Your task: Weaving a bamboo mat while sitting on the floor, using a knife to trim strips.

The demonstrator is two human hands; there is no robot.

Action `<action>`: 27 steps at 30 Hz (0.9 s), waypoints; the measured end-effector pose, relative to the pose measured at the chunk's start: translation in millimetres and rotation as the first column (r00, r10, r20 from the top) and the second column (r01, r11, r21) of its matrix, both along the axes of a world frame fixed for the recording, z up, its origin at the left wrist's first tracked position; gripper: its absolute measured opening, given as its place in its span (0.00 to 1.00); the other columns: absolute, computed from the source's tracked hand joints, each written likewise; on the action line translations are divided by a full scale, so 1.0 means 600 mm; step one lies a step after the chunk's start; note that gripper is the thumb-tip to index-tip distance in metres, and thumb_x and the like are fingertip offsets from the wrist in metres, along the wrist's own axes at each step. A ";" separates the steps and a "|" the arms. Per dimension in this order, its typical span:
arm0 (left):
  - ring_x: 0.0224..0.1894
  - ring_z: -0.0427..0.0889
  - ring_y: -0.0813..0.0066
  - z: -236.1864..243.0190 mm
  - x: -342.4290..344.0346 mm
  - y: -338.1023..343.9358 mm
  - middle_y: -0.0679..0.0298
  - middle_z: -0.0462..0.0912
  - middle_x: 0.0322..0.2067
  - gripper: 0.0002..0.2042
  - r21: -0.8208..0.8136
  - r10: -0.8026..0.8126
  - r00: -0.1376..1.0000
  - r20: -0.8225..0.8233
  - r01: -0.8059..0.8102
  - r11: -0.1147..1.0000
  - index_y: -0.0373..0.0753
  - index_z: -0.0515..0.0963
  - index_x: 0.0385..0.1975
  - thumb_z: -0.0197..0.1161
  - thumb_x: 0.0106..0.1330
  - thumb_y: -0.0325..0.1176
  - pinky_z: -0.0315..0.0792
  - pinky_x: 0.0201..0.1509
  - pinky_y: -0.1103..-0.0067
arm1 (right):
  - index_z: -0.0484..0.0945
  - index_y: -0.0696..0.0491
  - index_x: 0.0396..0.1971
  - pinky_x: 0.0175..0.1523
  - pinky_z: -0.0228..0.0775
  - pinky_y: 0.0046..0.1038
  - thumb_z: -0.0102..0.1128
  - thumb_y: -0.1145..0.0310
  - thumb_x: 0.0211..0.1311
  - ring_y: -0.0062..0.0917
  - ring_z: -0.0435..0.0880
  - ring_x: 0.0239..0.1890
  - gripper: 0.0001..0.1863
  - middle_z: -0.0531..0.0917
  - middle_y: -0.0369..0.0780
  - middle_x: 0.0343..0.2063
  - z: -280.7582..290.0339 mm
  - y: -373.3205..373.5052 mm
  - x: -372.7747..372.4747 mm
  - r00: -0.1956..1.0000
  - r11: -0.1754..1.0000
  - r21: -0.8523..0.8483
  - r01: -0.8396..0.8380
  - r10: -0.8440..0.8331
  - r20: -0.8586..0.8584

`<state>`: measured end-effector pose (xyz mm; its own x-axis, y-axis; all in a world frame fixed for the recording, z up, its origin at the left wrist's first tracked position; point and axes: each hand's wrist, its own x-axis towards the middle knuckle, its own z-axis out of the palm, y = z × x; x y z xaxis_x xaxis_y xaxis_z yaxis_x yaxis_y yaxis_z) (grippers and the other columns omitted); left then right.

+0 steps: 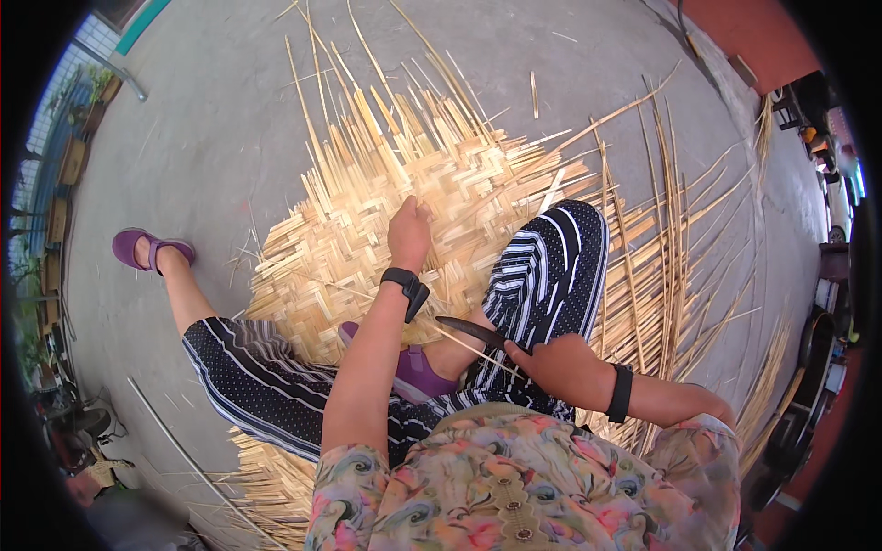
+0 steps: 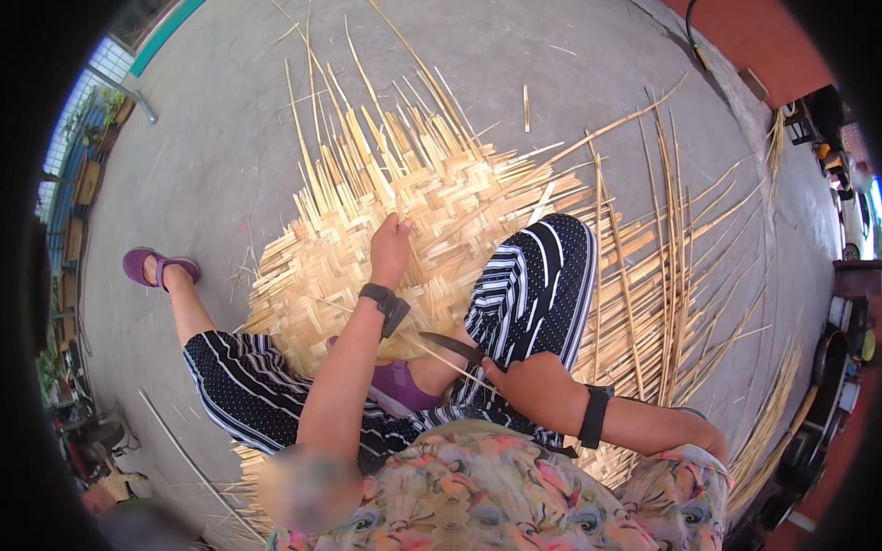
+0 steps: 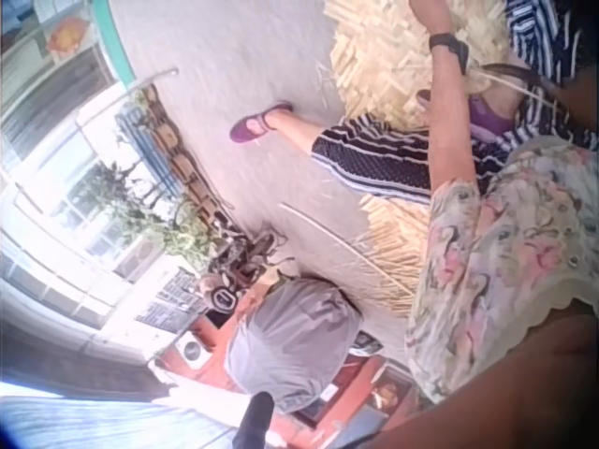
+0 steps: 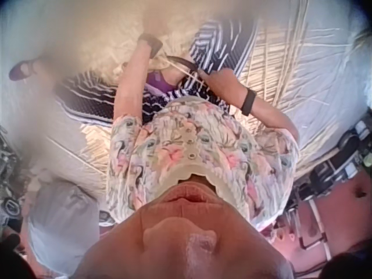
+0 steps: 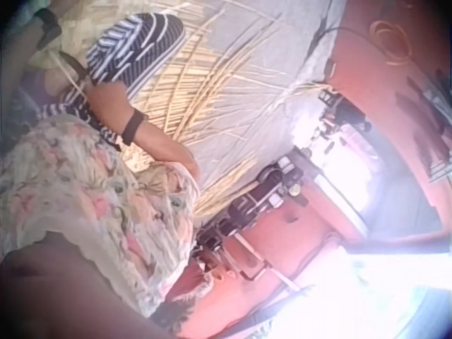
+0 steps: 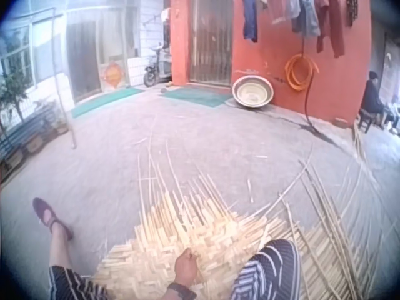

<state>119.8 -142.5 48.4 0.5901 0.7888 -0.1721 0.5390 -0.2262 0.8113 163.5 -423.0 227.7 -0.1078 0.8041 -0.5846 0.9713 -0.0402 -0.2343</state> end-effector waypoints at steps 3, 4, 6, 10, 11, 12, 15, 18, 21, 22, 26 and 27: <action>0.36 0.78 0.43 -0.002 -0.006 -0.014 0.46 0.79 0.29 0.13 0.034 0.029 0.995 -0.099 -0.026 0.999 0.34 0.71 0.34 0.54 0.73 0.39 0.69 0.39 0.58 | 0.63 0.51 0.68 0.20 0.69 0.35 0.52 0.73 0.62 0.32 0.81 0.19 0.32 0.80 0.39 0.22 0.017 -0.003 0.015 0.999 0.999 -0.031 0.033 -0.034 -0.034; 0.36 0.78 0.43 -0.007 -0.005 -0.022 0.45 0.79 0.28 0.13 0.056 0.050 0.996 -0.079 -0.045 0.997 0.34 0.71 0.34 0.53 0.73 0.39 0.69 0.40 0.57 | 0.62 0.51 0.69 0.20 0.70 0.35 0.52 0.74 0.62 0.33 0.81 0.19 0.33 0.80 0.39 0.23 0.016 -0.008 0.018 0.998 0.998 -0.034 0.052 -0.053 -0.032; 0.35 0.77 0.42 -0.016 -0.005 -0.023 0.45 0.79 0.27 0.13 0.076 0.071 0.995 -0.064 -0.066 0.995 0.34 0.71 0.34 0.52 0.74 0.40 0.68 0.40 0.56 | 0.61 0.52 0.69 0.20 0.70 0.36 0.52 0.74 0.62 0.34 0.81 0.19 0.33 0.80 0.40 0.23 0.008 -0.016 0.021 0.997 0.997 -0.038 0.070 -0.072 -0.035; 0.36 0.73 0.45 -0.030 -0.003 -0.030 0.45 0.76 0.28 0.14 0.085 0.109 0.994 -0.019 -0.107 0.991 0.33 0.71 0.33 0.52 0.75 0.39 0.67 0.43 0.59 | 0.58 0.52 0.70 0.22 0.72 0.38 0.50 0.74 0.63 0.37 0.82 0.20 0.33 0.79 0.42 0.24 -0.004 -0.025 0.029 0.979 0.981 -0.040 0.191 -0.193 -0.058; 0.37 0.71 0.48 -0.035 -0.005 -0.035 0.46 0.75 0.29 0.14 0.105 0.138 0.990 0.030 -0.140 0.985 0.32 0.71 0.33 0.52 0.75 0.39 0.66 0.44 0.60 | 0.57 0.52 0.70 0.23 0.73 0.38 0.50 0.75 0.63 0.38 0.82 0.21 0.33 0.79 0.43 0.24 -0.002 -0.024 0.032 0.976 0.978 -0.058 0.199 -0.203 -0.079; 0.37 0.71 0.48 -0.039 -0.006 -0.038 0.46 0.75 0.29 0.14 0.108 0.138 0.990 0.027 -0.140 0.984 0.32 0.71 0.33 0.52 0.75 0.39 0.66 0.44 0.60 | 0.57 0.53 0.70 0.24 0.74 0.39 0.50 0.73 0.64 0.40 0.82 0.22 0.33 0.80 0.44 0.24 -0.003 -0.024 0.037 0.964 0.973 -0.080 0.218 -0.228 -0.140; 0.38 0.69 0.51 -0.046 -0.003 -0.044 0.48 0.73 0.29 0.14 0.131 0.172 0.980 0.099 -0.184 0.974 0.31 0.71 0.33 0.53 0.75 0.38 0.65 0.46 0.63 | 0.57 0.53 0.70 0.24 0.74 0.39 0.50 0.75 0.62 0.40 0.82 0.21 0.34 0.80 0.44 0.25 -0.005 -0.035 0.040 0.937 0.967 -0.092 0.239 -0.255 -0.238; 0.39 0.69 0.52 -0.058 -0.009 -0.039 0.48 0.74 0.28 0.14 0.138 0.169 0.979 0.118 -0.185 0.973 0.32 0.73 0.34 0.53 0.75 0.38 0.66 0.47 0.63 | 0.57 0.54 0.70 0.25 0.74 0.41 0.52 0.72 0.63 0.43 0.82 0.23 0.34 0.81 0.46 0.26 -0.003 -0.030 0.037 0.904 0.944 -0.139 0.299 -0.327 -0.274; 0.39 0.69 0.52 -0.060 -0.012 -0.027 0.49 0.74 0.28 0.14 0.036 0.153 0.981 0.120 -0.158 0.987 0.33 0.73 0.34 0.53 0.75 0.40 0.66 0.48 0.63 | 0.57 0.55 0.69 0.26 0.74 0.41 0.56 0.67 0.62 0.45 0.82 0.23 0.35 0.81 0.47 0.27 -0.006 -0.026 0.034 0.865 0.924 -0.154 0.350 -0.381 -0.326; 0.39 0.69 0.52 -0.062 -0.014 -0.025 0.49 0.74 0.28 0.15 0.013 0.120 0.984 0.133 -0.122 0.992 0.33 0.73 0.34 0.53 0.74 0.40 0.66 0.48 0.63 | 0.57 0.56 0.69 0.27 0.74 0.42 0.58 0.65 0.62 0.45 0.82 0.23 0.36 0.82 0.48 0.28 -0.009 -0.026 0.033 0.841 0.916 -0.146 0.373 -0.401 -0.364; 0.41 0.69 0.50 -0.069 -0.018 -0.012 0.49 0.74 0.28 0.15 -0.073 0.031 0.990 0.134 -0.022 0.997 0.34 0.75 0.36 0.53 0.74 0.42 0.66 0.49 0.64 | 0.57 0.57 0.68 0.28 0.75 0.42 0.60 0.61 0.60 0.45 0.82 0.25 0.39 0.82 0.48 0.28 -0.018 -0.027 0.034 0.821 0.933 -0.153 0.325 -0.359 -0.443; 0.41 0.69 0.50 -0.070 -0.018 -0.012 0.49 0.74 0.28 0.15 -0.073 0.029 0.990 0.135 -0.019 0.997 0.34 0.75 0.36 0.53 0.74 0.42 0.66 0.49 0.64 | 0.58 0.57 0.68 0.28 0.75 0.42 0.60 0.60 0.59 0.45 0.83 0.26 0.39 0.82 0.48 0.29 -0.018 -0.024 0.034 0.867 0.943 -0.172 0.285 -0.331 -0.372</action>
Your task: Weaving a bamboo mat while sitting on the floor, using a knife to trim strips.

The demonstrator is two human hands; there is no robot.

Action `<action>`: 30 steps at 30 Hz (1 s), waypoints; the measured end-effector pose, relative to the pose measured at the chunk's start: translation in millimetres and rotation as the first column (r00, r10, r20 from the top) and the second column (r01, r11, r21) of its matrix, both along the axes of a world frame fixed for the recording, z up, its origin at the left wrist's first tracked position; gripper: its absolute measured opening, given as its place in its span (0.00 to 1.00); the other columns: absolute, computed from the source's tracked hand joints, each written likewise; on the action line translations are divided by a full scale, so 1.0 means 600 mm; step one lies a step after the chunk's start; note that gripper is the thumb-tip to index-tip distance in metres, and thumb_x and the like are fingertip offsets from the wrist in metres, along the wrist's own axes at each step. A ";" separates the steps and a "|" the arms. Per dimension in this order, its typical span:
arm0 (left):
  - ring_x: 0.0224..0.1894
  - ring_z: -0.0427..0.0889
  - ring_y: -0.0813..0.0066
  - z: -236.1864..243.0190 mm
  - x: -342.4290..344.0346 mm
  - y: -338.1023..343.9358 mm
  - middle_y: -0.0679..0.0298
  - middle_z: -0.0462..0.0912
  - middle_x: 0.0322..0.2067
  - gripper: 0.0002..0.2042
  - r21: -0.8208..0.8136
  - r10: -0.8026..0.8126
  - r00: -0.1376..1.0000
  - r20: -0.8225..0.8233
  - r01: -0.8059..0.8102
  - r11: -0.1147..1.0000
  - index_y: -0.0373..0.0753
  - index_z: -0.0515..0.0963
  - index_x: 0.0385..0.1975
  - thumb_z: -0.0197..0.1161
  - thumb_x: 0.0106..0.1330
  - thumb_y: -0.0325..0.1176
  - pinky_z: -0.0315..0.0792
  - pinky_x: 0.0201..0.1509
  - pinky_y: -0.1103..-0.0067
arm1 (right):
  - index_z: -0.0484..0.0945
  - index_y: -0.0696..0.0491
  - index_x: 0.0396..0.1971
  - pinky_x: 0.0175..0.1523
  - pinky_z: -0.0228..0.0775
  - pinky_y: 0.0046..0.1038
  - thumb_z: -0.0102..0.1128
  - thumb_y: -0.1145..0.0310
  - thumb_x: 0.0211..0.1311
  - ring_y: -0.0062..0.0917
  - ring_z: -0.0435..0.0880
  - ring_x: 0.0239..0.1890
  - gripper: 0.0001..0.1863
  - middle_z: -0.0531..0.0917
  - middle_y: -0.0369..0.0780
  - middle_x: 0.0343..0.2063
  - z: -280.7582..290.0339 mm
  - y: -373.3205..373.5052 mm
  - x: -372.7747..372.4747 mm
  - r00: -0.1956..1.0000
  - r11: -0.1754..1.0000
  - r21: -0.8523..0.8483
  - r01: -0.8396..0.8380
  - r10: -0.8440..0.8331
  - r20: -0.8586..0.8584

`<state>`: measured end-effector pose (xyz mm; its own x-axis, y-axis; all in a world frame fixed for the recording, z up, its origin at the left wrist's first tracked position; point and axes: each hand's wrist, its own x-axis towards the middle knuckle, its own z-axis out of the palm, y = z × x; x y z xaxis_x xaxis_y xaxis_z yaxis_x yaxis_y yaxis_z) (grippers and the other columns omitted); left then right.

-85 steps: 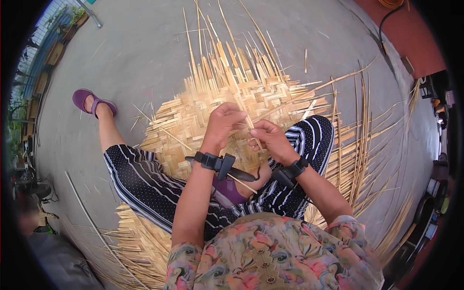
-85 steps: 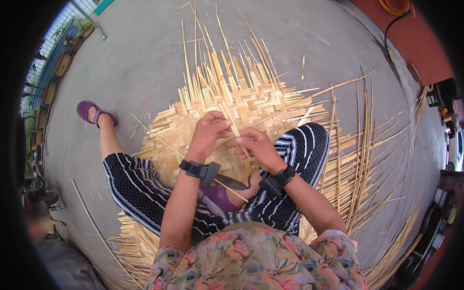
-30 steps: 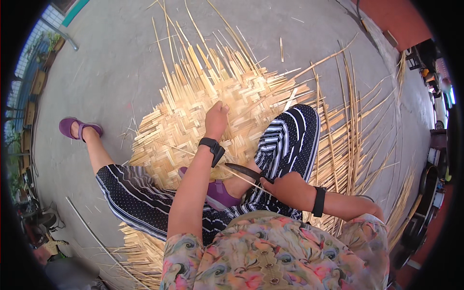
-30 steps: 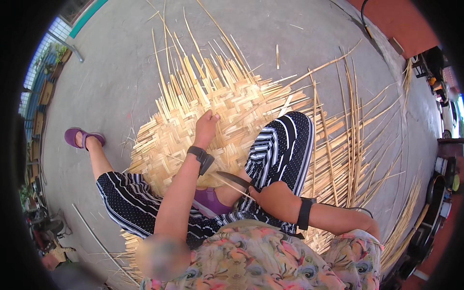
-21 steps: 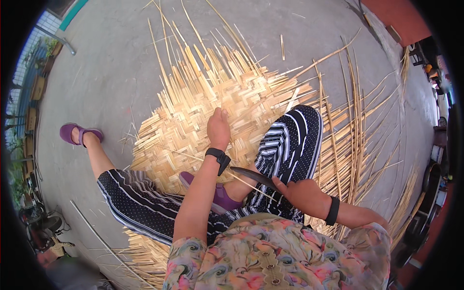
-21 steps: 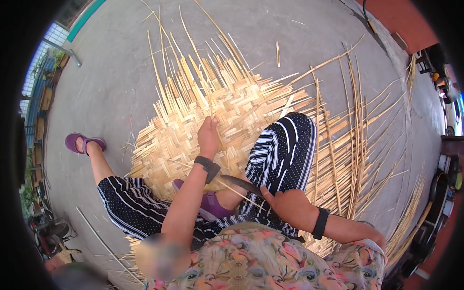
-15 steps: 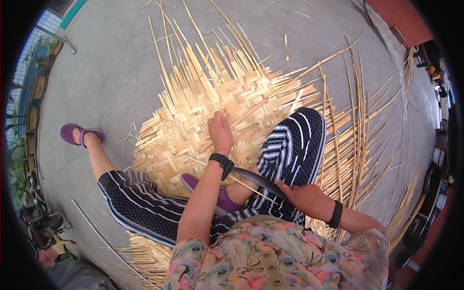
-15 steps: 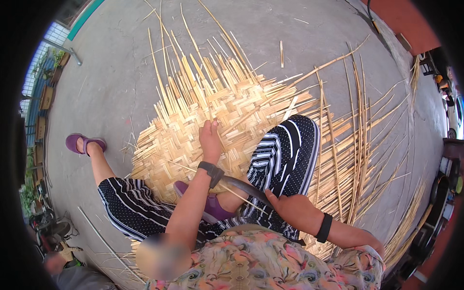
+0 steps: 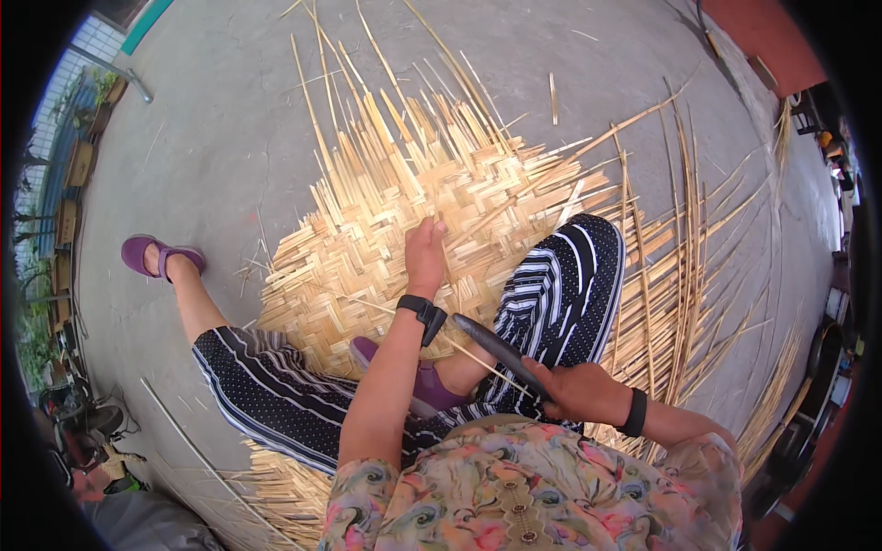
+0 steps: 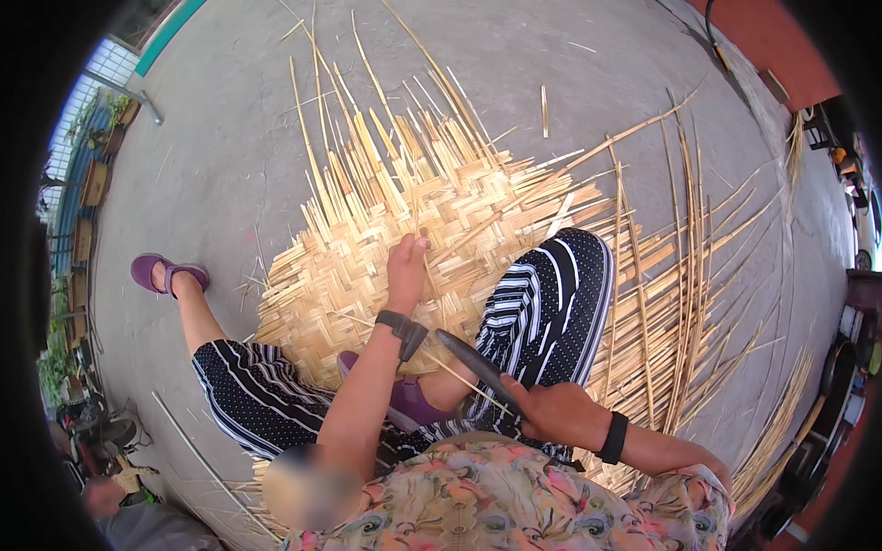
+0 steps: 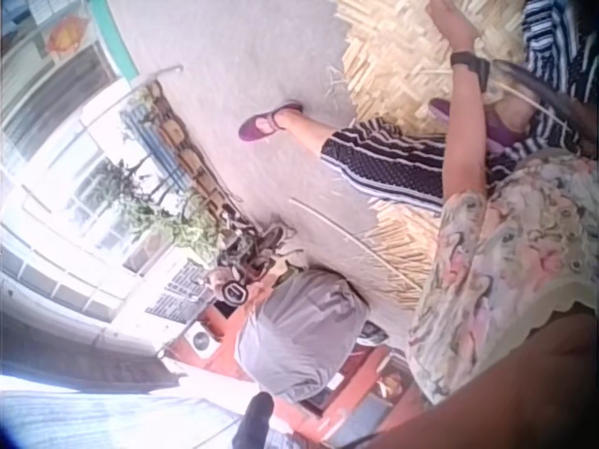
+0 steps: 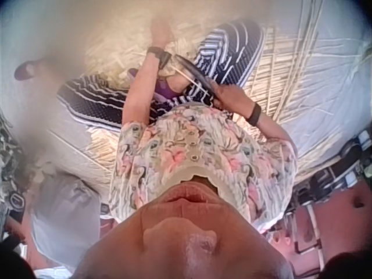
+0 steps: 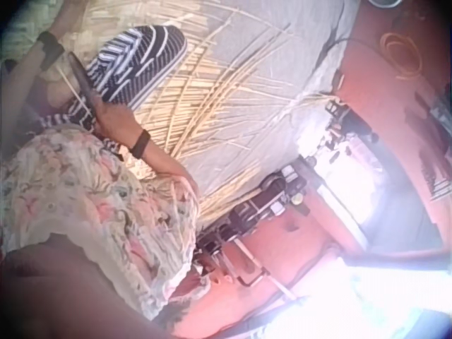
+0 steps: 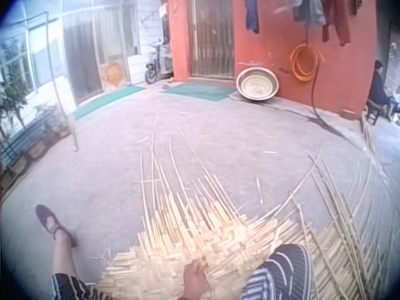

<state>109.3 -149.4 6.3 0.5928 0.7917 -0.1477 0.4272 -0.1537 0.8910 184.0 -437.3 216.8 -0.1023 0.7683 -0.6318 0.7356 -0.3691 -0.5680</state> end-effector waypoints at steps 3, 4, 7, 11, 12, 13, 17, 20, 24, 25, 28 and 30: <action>0.43 0.74 0.57 -0.004 -0.002 0.005 0.52 0.79 0.31 0.15 0.031 0.023 0.999 -0.047 -0.021 0.999 0.34 0.77 0.39 0.54 0.74 0.41 0.68 0.51 0.68 | 0.61 0.55 0.67 0.29 0.75 0.42 0.61 0.59 0.58 0.44 0.83 0.27 0.38 0.82 0.49 0.31 0.010 0.011 0.004 0.995 0.998 -0.040 -0.056 0.059 0.084; 0.43 0.75 0.65 -0.004 -0.002 0.009 0.57 0.81 0.34 0.15 -0.159 0.104 0.992 0.071 -0.092 0.983 0.34 0.79 0.41 0.53 0.75 0.40 0.68 0.52 0.71 | 0.62 0.54 0.67 0.29 0.74 0.42 0.61 0.59 0.57 0.43 0.83 0.27 0.37 0.81 0.49 0.32 0.016 0.013 0.004 0.994 0.998 -0.037 -0.048 0.052 0.100; 0.45 0.76 0.76 0.004 0.002 0.021 0.64 0.83 0.40 0.16 -0.403 0.243 0.944 0.224 -0.137 0.905 0.33 0.81 0.44 0.53 0.76 0.40 0.68 0.54 0.76 | 0.64 0.53 0.66 0.33 0.76 0.41 0.61 0.61 0.57 0.44 0.84 0.30 0.36 0.82 0.51 0.37 0.043 0.009 0.005 0.988 0.988 -0.088 0.130 -0.121 0.098; 0.44 0.78 0.69 0.029 0.035 0.040 0.58 0.84 0.38 0.14 -0.336 0.315 0.904 0.290 -0.212 0.918 0.33 0.79 0.39 0.56 0.73 0.39 0.68 0.52 0.73 | 0.61 0.53 0.67 0.37 0.77 0.39 0.61 0.62 0.59 0.46 0.85 0.36 0.36 0.82 0.53 0.40 0.032 0.013 0.007 0.906 0.898 0.122 0.422 -0.416 -0.076; 0.44 0.78 0.69 0.035 0.038 0.055 0.58 0.84 0.38 0.14 -0.334 0.317 0.903 0.291 -0.214 0.918 0.33 0.79 0.39 0.56 0.73 0.39 0.68 0.52 0.73 | 0.60 0.53 0.68 0.40 0.77 0.37 0.62 0.62 0.59 0.45 0.85 0.37 0.37 0.82 0.52 0.41 0.037 0.032 0.006 0.861 0.866 0.042 0.499 -0.489 -0.141; 0.44 0.76 0.66 0.037 0.040 0.074 0.58 0.83 0.37 0.14 -0.121 0.140 0.989 0.055 -0.133 0.984 0.34 0.80 0.43 0.56 0.72 0.39 0.68 0.53 0.72 | 0.59 0.52 0.69 0.43 0.76 0.35 0.62 0.63 0.60 0.44 0.85 0.38 0.37 0.82 0.51 0.41 0.042 0.047 0.006 0.802 0.822 -0.043 0.568 -0.564 -0.195; 0.45 0.73 0.59 0.032 0.039 0.072 0.56 0.80 0.36 0.17 0.282 -0.081 0.973 -0.216 0.142 0.949 0.38 0.80 0.51 0.58 0.69 0.40 0.64 0.55 0.67 | 0.58 0.52 0.69 0.49 0.73 0.31 0.62 0.65 0.61 0.35 0.83 0.40 0.37 0.80 0.49 0.43 0.016 0.075 -0.006 0.665 0.723 -0.130 0.678 -0.679 -0.311; 0.47 0.73 0.62 0.033 0.030 0.067 0.58 0.80 0.38 0.18 0.353 -0.188 0.938 -0.292 0.289 0.890 0.38 0.78 0.55 0.57 0.70 0.40 0.61 0.56 0.66 | 0.58 0.52 0.69 0.52 0.72 0.30 0.61 0.65 0.61 0.36 0.83 0.45 0.37 0.79 0.50 0.46 -0.041 0.073 -0.021 0.654 0.683 0.097 0.724 -0.635 -0.410; 0.47 0.72 0.62 0.037 0.033 0.071 0.58 0.81 0.35 0.20 0.409 -0.236 0.931 -0.280 0.338 0.848 0.36 0.75 0.58 0.57 0.67 0.34 0.60 0.53 0.64 | 0.58 0.53 0.69 0.55 0.71 0.31 0.56 0.67 0.61 0.40 0.82 0.48 0.36 0.78 0.52 0.50 -0.077 0.096 -0.028 0.583 0.649 0.023 0.761 -0.667 -0.465; 0.46 0.73 0.65 0.033 0.031 0.073 0.61 0.81 0.34 0.18 0.403 -0.228 0.938 -0.261 0.321 0.857 0.35 0.76 0.56 0.57 0.69 0.35 0.61 0.52 0.67 | 0.58 0.53 0.69 0.55 0.71 0.32 0.55 0.67 0.61 0.40 0.82 0.48 0.36 0.79 0.53 0.49 -0.088 0.101 -0.032 0.594 0.649 0.044 0.760 -0.664 -0.454; 0.44 0.74 0.72 0.026 0.020 0.103 0.64 0.82 0.37 0.15 0.010 -0.140 0.990 0.035 0.140 0.990 0.35 0.79 0.51 0.55 0.72 0.37 0.63 0.53 0.72 | 0.58 0.53 0.69 0.52 0.73 0.34 0.55 0.66 0.60 0.42 0.84 0.44 0.36 0.82 0.54 0.43 -0.099 0.117 -0.031 0.630 0.670 0.075 0.739 -0.646 -0.431; 0.44 0.76 0.74 0.028 0.003 0.130 0.65 0.84 0.39 0.15 -0.414 0.055 0.968 0.243 0.052 0.909 0.35 0.81 0.47 0.54 0.74 0.39 0.65 0.54 0.75 | 0.58 0.53 0.69 0.49 0.73 0.35 0.56 0.66 0.59 0.44 0.84 0.42 0.36 0.82 0.54 0.40 -0.093 0.129 -0.025 0.660 0.695 0.064 0.716 -0.645 -0.385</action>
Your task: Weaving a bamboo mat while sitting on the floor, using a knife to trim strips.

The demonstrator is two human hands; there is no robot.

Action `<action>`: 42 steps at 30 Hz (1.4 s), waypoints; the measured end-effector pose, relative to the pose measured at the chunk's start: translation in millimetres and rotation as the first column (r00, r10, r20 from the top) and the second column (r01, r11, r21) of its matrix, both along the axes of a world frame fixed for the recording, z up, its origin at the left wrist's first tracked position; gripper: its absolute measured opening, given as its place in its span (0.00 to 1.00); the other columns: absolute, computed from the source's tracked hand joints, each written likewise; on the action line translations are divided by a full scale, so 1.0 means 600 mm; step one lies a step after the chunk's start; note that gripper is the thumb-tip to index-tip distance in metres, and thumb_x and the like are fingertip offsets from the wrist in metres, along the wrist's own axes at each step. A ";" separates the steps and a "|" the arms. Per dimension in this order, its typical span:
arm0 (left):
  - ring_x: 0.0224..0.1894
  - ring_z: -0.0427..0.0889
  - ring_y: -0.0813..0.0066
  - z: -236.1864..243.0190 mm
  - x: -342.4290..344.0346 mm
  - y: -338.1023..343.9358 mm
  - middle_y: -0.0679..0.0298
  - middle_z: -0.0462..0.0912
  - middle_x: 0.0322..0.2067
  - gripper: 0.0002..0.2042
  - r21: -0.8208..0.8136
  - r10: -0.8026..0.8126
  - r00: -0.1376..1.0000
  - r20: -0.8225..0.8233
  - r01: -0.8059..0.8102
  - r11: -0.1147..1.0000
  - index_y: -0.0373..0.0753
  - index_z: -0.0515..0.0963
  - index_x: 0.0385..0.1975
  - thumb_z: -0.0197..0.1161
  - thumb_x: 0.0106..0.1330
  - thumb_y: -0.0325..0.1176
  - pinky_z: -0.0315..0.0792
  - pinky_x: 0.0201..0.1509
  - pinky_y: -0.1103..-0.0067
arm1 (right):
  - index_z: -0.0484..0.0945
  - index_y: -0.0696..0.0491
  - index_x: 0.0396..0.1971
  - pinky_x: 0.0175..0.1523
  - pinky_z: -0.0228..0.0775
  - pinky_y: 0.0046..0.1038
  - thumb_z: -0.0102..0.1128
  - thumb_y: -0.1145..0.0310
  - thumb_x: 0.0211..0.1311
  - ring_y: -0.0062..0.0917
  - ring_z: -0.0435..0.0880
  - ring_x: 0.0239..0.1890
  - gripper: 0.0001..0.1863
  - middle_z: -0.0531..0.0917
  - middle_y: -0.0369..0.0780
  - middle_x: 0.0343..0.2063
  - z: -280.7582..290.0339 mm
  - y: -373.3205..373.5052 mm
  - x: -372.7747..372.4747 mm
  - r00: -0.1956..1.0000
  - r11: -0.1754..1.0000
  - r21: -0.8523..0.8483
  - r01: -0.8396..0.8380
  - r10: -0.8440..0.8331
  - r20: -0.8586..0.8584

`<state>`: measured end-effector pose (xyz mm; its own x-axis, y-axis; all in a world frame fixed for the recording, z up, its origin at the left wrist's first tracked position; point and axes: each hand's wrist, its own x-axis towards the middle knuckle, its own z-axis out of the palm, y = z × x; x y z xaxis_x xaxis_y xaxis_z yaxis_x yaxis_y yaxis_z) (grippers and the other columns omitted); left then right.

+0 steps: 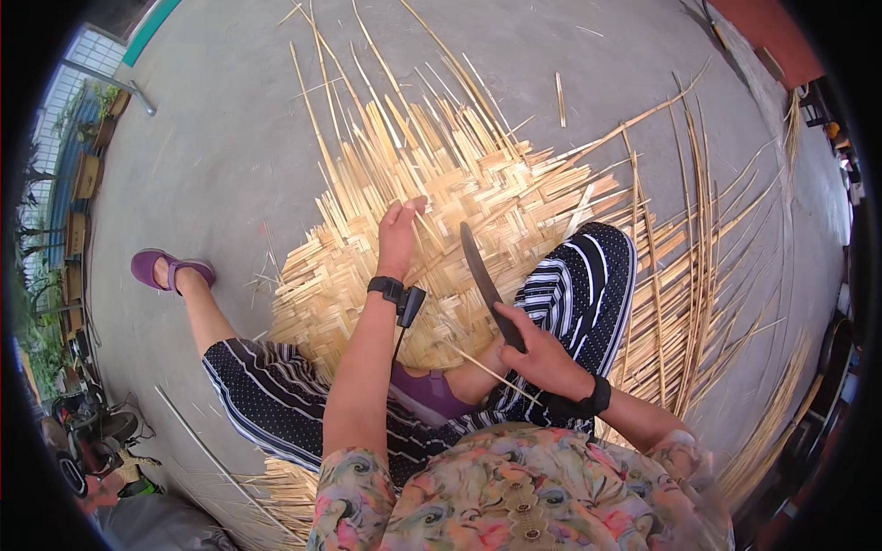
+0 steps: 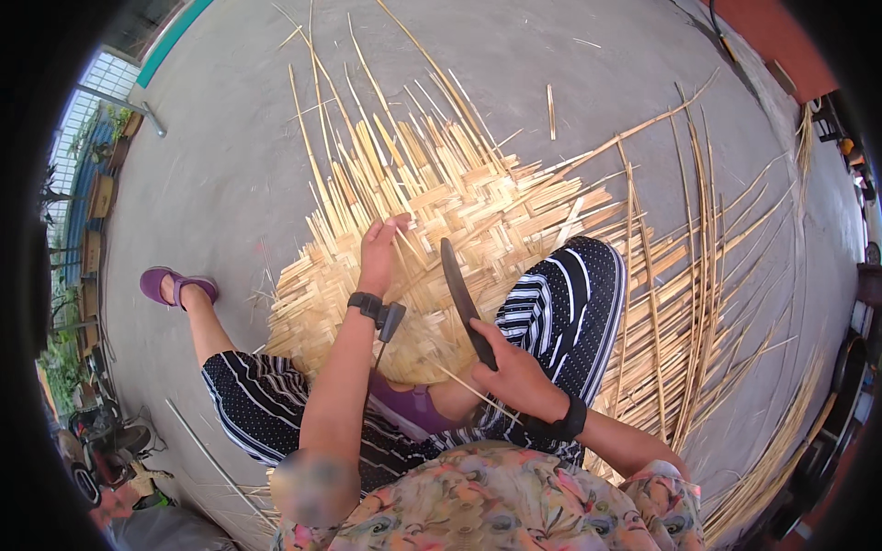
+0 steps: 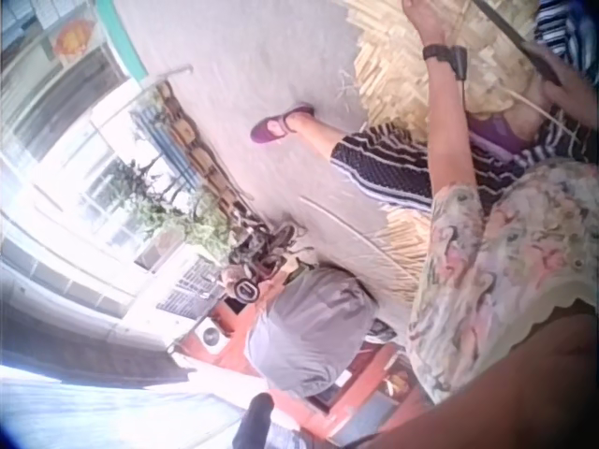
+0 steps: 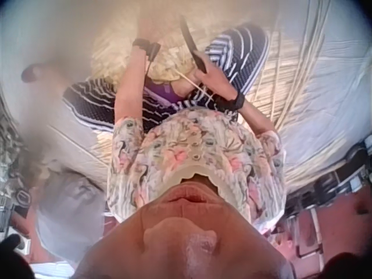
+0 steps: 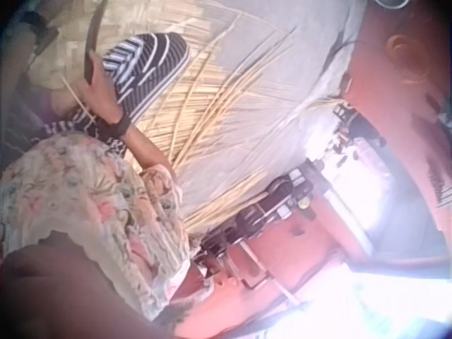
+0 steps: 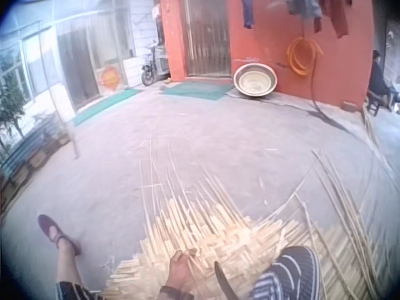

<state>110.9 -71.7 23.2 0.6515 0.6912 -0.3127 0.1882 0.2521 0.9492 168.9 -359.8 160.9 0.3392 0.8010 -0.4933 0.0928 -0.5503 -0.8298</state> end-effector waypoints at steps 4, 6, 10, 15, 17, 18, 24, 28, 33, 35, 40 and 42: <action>0.39 0.77 0.79 0.033 -0.005 -0.006 0.64 0.85 0.35 0.15 -0.071 0.198 0.979 -0.052 -0.201 0.977 0.34 0.81 0.39 0.52 0.75 0.39 0.69 0.49 0.78 | 0.60 0.53 0.68 0.44 0.74 0.39 0.57 0.66 0.58 0.47 0.84 0.37 0.36 0.82 0.55 0.33 -0.012 -0.003 -0.002 0.997 1.000 0.019 0.005 -0.007 0.075; 0.39 0.77 0.77 0.055 0.004 -0.039 0.62 0.86 0.35 0.15 -0.229 0.148 0.987 -0.067 -0.159 0.960 0.33 0.80 0.40 0.52 0.75 0.39 0.70 0.50 0.77 | 0.59 0.53 0.68 0.46 0.74 0.38 0.57 0.66 0.58 0.47 0.84 0.39 0.36 0.82 0.56 0.36 -0.021 -0.006 -0.005 0.997 0.999 0.030 0.025 -0.027 0.071; 0.40 0.79 0.75 0.038 -0.002 -0.083 0.63 0.83 0.37 0.15 -0.231 0.116 0.984 -0.136 -0.145 0.962 0.32 0.79 0.42 0.51 0.74 0.38 0.73 0.47 0.77 | 0.59 0.53 0.69 0.53 0.73 0.35 0.58 0.66 0.60 0.46 0.84 0.46 0.35 0.82 0.56 0.45 -0.020 -0.002 -0.010 0.998 0.996 0.070 0.060 -0.061 0.001; 0.40 0.78 0.75 0.008 0.006 -0.110 0.65 0.80 0.34 0.11 -0.221 0.262 0.954 -0.144 -0.289 0.931 0.36 0.77 0.34 0.54 0.71 0.37 0.72 0.46 0.77 | 0.58 0.53 0.69 0.57 0.72 0.32 0.58 0.66 0.62 0.44 0.82 0.52 0.35 0.78 0.55 0.53 -0.015 -0.006 -0.011 0.999 0.995 0.088 0.053 -0.053 -0.001; 0.39 0.77 0.75 0.005 0.007 -0.114 0.66 0.79 0.33 0.11 -0.216 0.274 0.953 -0.129 -0.297 0.930 0.37 0.76 0.32 0.56 0.70 0.38 0.70 0.45 0.78 | 0.59 0.55 0.69 0.67 0.62 0.27 0.57 0.73 0.62 0.32 0.73 0.63 0.34 0.72 0.47 0.61 0.002 -0.002 -0.008 0.982 0.995 -0.039 0.093 -0.098 -0.161; 0.39 0.77 0.75 0.004 0.007 -0.113 0.66 0.79 0.33 0.11 -0.213 0.277 0.952 -0.130 -0.300 0.930 0.37 0.76 0.32 0.56 0.70 0.38 0.70 0.45 0.78 | 0.59 0.55 0.69 0.67 0.62 0.27 0.57 0.73 0.62 0.32 0.73 0.63 0.34 0.72 0.47 0.61 -0.002 -0.003 -0.008 0.982 0.995 -0.037 0.090 -0.095 -0.163; 0.38 0.74 0.77 0.024 0.013 -0.102 0.68 0.79 0.33 0.10 -0.295 0.268 0.960 -0.079 -0.279 0.914 0.39 0.77 0.31 0.57 0.69 0.39 0.68 0.47 0.78 | 0.59 0.55 0.69 0.66 0.62 0.27 0.57 0.73 0.61 0.32 0.73 0.62 0.35 0.71 0.46 0.61 -0.010 -0.004 -0.005 0.987 0.997 -0.007 0.078 -0.078 -0.143; 0.36 0.73 0.79 0.022 0.012 -0.107 0.68 0.79 0.33 0.11 -0.254 0.231 0.965 -0.124 -0.256 0.933 0.39 0.78 0.33 0.57 0.70 0.40 0.67 0.44 0.79 | 0.60 0.52 0.69 0.56 0.71 0.31 0.57 0.65 0.61 0.43 0.82 0.50 0.35 0.79 0.52 0.52 -0.028 -0.014 -0.010 0.996 0.994 0.062 0.089 -0.088 -0.021; 0.35 0.72 0.81 0.045 0.021 -0.087 0.69 0.79 0.32 0.12 -0.194 0.057 0.970 -0.234 -0.104 0.976 0.37 0.78 0.33 0.58 0.70 0.41 0.66 0.43 0.80 | 0.59 0.54 0.69 0.67 0.61 0.28 0.56 0.73 0.61 0.32 0.72 0.63 0.34 0.70 0.45 0.62 -0.022 -0.002 -0.003 0.988 0.995 -0.042 0.091 -0.095 -0.120; 0.35 0.73 0.73 0.046 0.027 -0.051 0.64 0.79 0.29 0.13 -0.103 0.220 0.969 -0.114 -0.232 0.967 0.36 0.76 0.30 0.57 0.71 0.41 0.67 0.44 0.75 | 0.59 0.54 0.69 0.67 0.61 0.28 0.56 0.74 0.61 0.32 0.72 0.64 0.34 0.70 0.46 0.62 -0.013 0.001 -0.004 0.988 0.996 -0.024 0.087 -0.089 -0.128; 0.38 0.71 0.49 0.020 0.039 0.005 0.48 0.76 0.27 0.15 0.659 -0.066 0.940 -0.335 0.284 0.697 0.34 0.73 0.25 0.55 0.71 0.39 0.65 0.45 0.60 | 0.59 0.54 0.69 0.67 0.61 0.28 0.56 0.74 0.61 0.32 0.72 0.64 0.35 0.70 0.46 0.62 -0.024 -0.001 -0.004 0.986 0.993 -0.039 0.112 -0.116 -0.119; 0.39 0.72 0.49 0.017 0.043 0.003 0.49 0.77 0.28 0.15 0.781 -0.054 0.926 -0.374 0.345 0.521 0.33 0.73 0.26 0.56 0.70 0.38 0.65 0.46 0.58 | 0.58 0.53 0.68 0.56 0.72 0.34 0.56 0.66 0.61 0.46 0.82 0.50 0.35 0.80 0.55 0.49 -0.043 -0.006 -0.006 0.992 0.989 0.091 0.114 -0.118 0.039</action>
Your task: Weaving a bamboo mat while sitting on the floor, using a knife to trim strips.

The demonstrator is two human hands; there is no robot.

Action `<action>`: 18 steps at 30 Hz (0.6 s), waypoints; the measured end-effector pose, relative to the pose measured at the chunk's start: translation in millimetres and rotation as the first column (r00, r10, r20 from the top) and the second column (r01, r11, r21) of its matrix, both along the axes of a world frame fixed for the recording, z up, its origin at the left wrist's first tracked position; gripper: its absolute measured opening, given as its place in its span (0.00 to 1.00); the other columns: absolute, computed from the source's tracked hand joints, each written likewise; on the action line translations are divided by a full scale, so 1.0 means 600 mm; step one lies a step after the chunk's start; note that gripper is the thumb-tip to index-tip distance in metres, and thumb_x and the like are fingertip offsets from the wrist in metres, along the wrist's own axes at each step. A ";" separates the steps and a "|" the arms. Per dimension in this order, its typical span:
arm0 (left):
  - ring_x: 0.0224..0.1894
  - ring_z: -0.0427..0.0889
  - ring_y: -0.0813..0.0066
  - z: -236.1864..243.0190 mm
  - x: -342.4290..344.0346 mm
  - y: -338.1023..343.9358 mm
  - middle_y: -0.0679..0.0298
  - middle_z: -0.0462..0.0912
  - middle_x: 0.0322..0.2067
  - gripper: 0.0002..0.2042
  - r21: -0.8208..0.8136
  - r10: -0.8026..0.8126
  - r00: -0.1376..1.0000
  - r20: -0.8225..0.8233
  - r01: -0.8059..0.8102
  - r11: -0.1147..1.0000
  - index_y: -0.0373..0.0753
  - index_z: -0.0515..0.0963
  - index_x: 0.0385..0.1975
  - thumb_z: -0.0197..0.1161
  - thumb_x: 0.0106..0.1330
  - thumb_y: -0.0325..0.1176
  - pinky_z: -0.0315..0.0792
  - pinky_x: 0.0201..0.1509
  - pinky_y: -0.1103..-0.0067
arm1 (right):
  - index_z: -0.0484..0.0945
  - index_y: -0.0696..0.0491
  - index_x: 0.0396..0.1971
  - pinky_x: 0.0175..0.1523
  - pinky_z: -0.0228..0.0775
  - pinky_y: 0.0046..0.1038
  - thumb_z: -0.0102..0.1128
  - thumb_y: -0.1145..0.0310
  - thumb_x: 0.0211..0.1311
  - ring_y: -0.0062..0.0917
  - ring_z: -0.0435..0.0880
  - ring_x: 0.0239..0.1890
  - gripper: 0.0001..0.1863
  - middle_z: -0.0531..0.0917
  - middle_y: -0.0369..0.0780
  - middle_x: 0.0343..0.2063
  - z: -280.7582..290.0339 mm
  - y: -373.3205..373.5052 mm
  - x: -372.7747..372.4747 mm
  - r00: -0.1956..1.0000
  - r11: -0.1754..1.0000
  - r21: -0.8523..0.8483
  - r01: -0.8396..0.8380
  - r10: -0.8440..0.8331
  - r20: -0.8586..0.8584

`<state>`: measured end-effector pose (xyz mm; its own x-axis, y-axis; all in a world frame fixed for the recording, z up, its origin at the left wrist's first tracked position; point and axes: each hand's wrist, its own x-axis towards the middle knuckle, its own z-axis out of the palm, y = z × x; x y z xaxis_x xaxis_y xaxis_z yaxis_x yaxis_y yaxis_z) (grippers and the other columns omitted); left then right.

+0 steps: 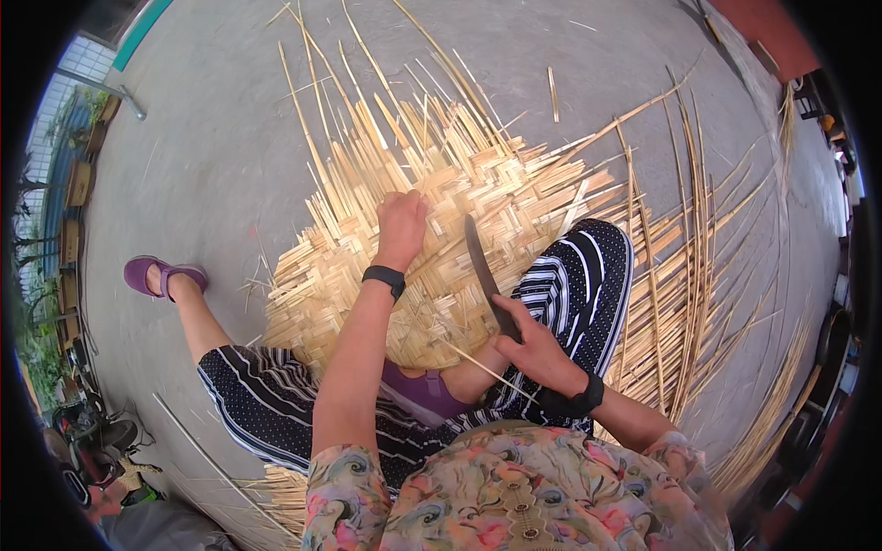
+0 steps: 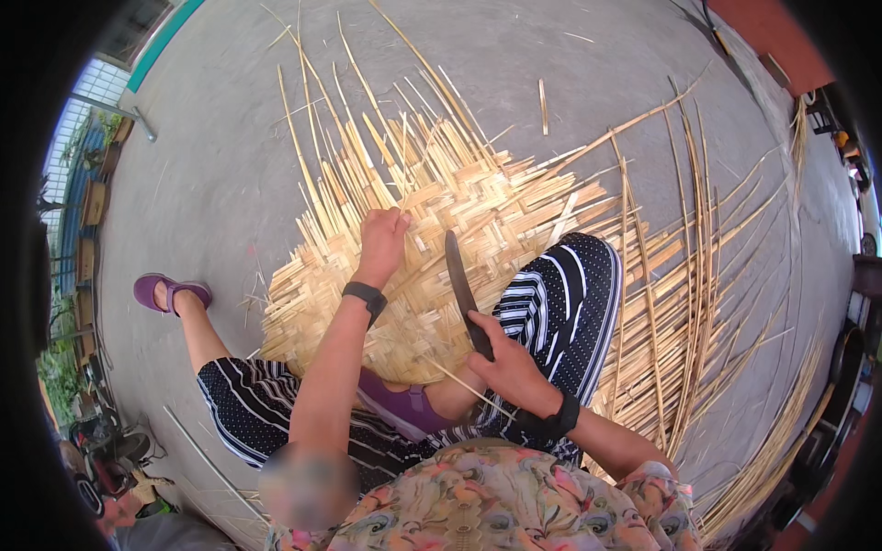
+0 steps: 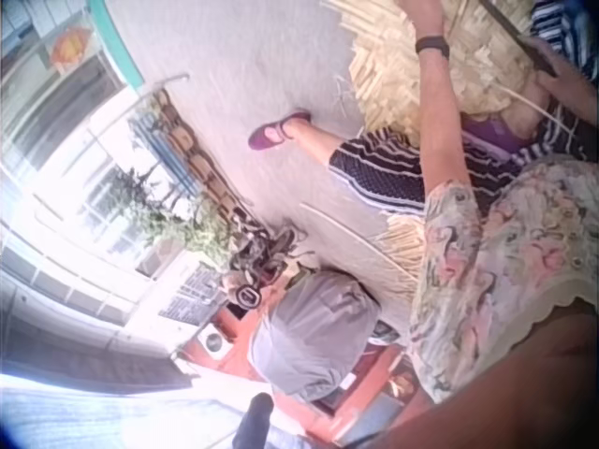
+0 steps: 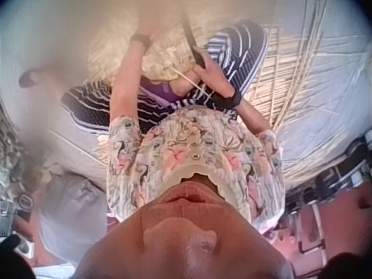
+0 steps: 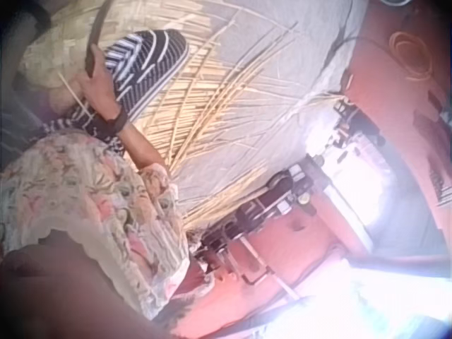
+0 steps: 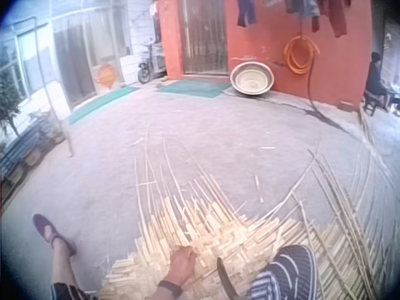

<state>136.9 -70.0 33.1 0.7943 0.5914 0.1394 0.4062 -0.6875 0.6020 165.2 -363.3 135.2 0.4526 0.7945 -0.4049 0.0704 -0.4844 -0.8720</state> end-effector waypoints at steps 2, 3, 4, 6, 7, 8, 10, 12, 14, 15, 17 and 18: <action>0.39 0.72 0.49 0.002 -0.010 0.011 0.49 0.77 0.28 0.14 -0.017 -0.013 1.000 -0.020 0.013 1.000 0.34 0.74 0.27 0.57 0.70 0.39 0.65 0.46 0.59 | 0.58 0.53 0.69 0.56 0.72 0.34 0.56 0.66 0.61 0.47 0.82 0.49 0.35 0.80 0.56 0.49 0.006 0.007 0.001 1.000 1.000 -0.017 -0.011 0.011 -0.018; 0.39 0.73 0.50 0.002 -0.015 0.015 0.50 0.77 0.28 0.14 -0.029 -0.020 0.999 -0.038 0.019 0.999 0.34 0.75 0.28 0.57 0.70 0.40 0.66 0.47 0.60 | 0.58 0.53 0.69 0.56 0.72 0.35 0.56 0.65 0.61 0.47 0.82 0.49 0.35 0.80 0.56 0.48 0.010 0.011 0.001 0.999 0.999 -0.028 -0.029 0.028 -0.036; 0.39 0.73 0.50 0.009 -0.013 0.010 0.50 0.77 0.28 0.14 -0.030 -0.018 0.999 -0.038 0.017 0.999 0.34 0.75 0.28 0.57 0.70 0.40 0.66 0.47 0.60 | 0.58 0.53 0.69 0.56 0.72 0.35 0.56 0.65 0.61 0.47 0.82 0.49 0.35 0.80 0.56 0.48 0.014 0.015 0.003 0.999 0.999 -0.029 -0.032 0.031 -0.036; 0.38 0.73 0.53 0.023 -0.011 -0.010 0.53 0.77 0.28 0.14 -0.149 0.092 0.942 0.323 -0.045 0.988 0.34 0.77 0.30 0.56 0.72 0.40 0.67 0.48 0.66 | 0.59 0.53 0.68 0.53 0.73 0.36 0.55 0.66 0.61 0.49 0.83 0.46 0.35 0.81 0.57 0.46 0.021 0.022 0.009 0.998 0.997 -0.058 -0.048 0.045 -0.050; 0.38 0.73 0.53 0.018 -0.018 -0.016 0.53 0.77 0.28 0.14 -0.147 0.095 0.942 0.321 -0.050 0.988 0.34 0.77 0.30 0.56 0.72 0.40 0.67 0.48 0.66 | 0.59 0.53 0.68 0.53 0.73 0.36 0.55 0.66 0.61 0.49 0.83 0.46 0.35 0.81 0.57 0.46 0.023 0.026 0.011 0.997 0.997 -0.056 -0.053 0.050 -0.053; 0.38 0.73 0.56 0.014 -0.026 -0.024 0.54 0.76 0.28 0.14 -0.346 0.211 0.936 0.280 -0.107 0.932 0.34 0.77 0.32 0.56 0.72 0.39 0.68 0.48 0.69 | 0.59 0.53 0.68 0.51 0.74 0.38 0.56 0.66 0.60 0.49 0.83 0.44 0.35 0.82 0.56 0.44 0.025 0.031 0.015 0.996 0.992 -0.089 -0.088 0.088 -0.006; 0.38 0.73 0.60 0.005 -0.042 -0.031 0.55 0.76 0.28 0.13 -0.530 0.319 0.922 0.218 -0.163 0.832 0.34 0.78 0.33 0.56 0.73 0.39 0.68 0.48 0.71 | 0.59 0.53 0.68 0.49 0.75 0.40 0.56 0.66 0.59 0.49 0.84 0.42 0.36 0.82 0.55 0.43 0.020 0.038 0.021 0.991 0.984 -0.124 -0.124 0.130 0.039; 0.35 0.73 0.80 -0.004 -0.058 -0.028 0.70 0.77 0.28 0.13 -0.579 0.396 0.916 0.058 -0.293 0.761 0.33 0.80 0.39 0.56 0.74 0.38 0.68 0.45 0.80 | 0.62 0.55 0.67 0.42 0.76 0.42 0.58 0.65 0.56 0.48 0.84 0.36 0.36 0.82 0.53 0.36 0.009 0.043 0.026 0.884 0.945 -0.134 -0.298 0.326 0.334; 0.35 0.73 0.82 -0.007 -0.072 -0.008 0.70 0.78 0.29 0.12 -0.625 0.387 0.922 -0.003 -0.304 0.719 0.33 0.80 0.40 0.57 0.73 0.36 0.68 0.44 0.81 | 0.62 0.54 0.68 0.43 0.77 0.42 0.58 0.66 0.56 0.48 0.83 0.37 0.37 0.82 0.53 0.37 0.022 0.059 0.028 0.851 0.911 -0.232 -0.340 0.403 0.336; 0.35 0.73 0.83 -0.008 -0.081 0.002 0.70 0.79 0.30 0.10 -0.667 0.370 0.927 -0.063 -0.315 0.676 0.33 0.80 0.41 0.59 0.72 0.35 0.69 0.43 0.83 | 0.61 0.53 0.69 0.44 0.77 0.41 0.58 0.66 0.56 0.47 0.83 0.38 0.37 0.81 0.53 0.38 0.027 0.065 0.027 0.816 0.868 -0.327 -0.373 0.475 0.331; 0.35 0.74 0.82 0.012 -0.090 0.016 0.69 0.81 0.33 0.09 -0.712 0.242 0.960 -0.142 -0.269 0.648 0.33 0.80 0.41 0.59 0.71 0.33 0.69 0.42 0.82 | 0.64 0.55 0.67 0.40 0.77 0.41 0.58 0.66 0.56 0.46 0.83 0.34 0.36 0.80 0.52 0.33 0.017 0.065 0.028 0.804 0.882 -0.307 -0.357 0.457 0.381; 0.36 0.75 0.82 0.025 -0.090 0.018 0.68 0.82 0.35 0.08 -0.756 0.103 0.972 -0.211 -0.229 0.613 0.33 0.79 0.41 0.60 0.71 0.31 0.70 0.41 0.82 | 0.66 0.57 0.65 0.37 0.77 0.42 0.58 0.65 0.56 0.45 0.83 0.31 0.35 0.80 0.52 0.29 0.012 0.063 0.030 0.791 0.896 -0.286 -0.340 0.437 0.429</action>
